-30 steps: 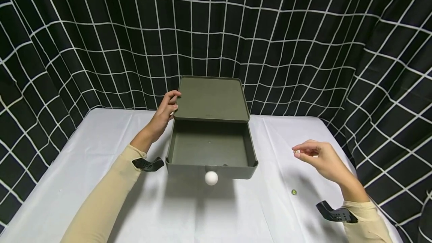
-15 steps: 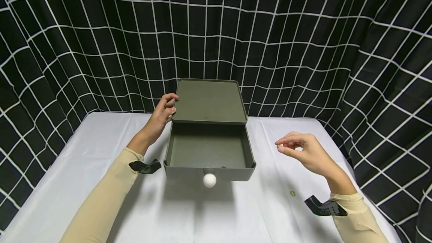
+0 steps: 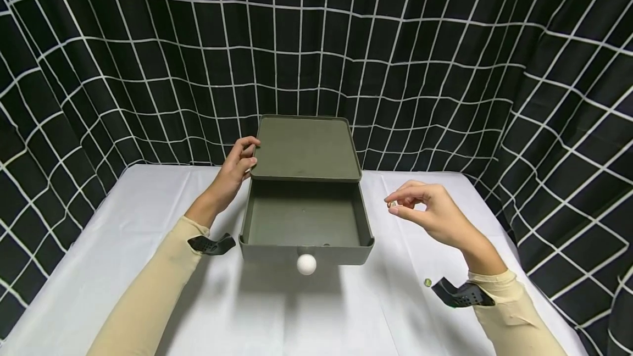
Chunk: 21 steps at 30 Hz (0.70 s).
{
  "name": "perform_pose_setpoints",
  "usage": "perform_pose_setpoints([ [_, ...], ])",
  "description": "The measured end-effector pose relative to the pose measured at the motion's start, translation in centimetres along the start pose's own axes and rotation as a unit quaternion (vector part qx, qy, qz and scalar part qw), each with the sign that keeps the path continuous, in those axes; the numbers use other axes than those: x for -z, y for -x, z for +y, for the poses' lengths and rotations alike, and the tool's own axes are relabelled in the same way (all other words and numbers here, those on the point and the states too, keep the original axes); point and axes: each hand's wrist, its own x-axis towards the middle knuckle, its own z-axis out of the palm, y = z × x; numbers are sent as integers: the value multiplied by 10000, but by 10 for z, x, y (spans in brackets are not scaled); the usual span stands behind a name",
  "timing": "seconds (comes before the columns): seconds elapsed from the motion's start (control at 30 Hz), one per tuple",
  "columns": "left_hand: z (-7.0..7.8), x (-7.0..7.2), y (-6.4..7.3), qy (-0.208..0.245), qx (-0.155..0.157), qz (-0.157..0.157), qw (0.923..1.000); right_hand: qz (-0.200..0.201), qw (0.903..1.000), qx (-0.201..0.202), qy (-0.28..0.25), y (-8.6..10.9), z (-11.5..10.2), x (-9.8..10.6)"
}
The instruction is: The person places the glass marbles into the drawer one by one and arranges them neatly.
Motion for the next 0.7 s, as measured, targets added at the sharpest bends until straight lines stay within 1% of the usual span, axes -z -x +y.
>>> perform_pose_setpoints([
  [0.2,-1,0,2,-7,-39,23,10000,4,9999,122,-69,-9,-10,-9],
  [0.37,-2,0,0,35,-9,69,10000,10,9996,213,-197,-19,-19,-13],
  [0.7,-3,-3,0,-30,-33,37,10000,-297,9987,197,-378,-29,-31,-22],
])
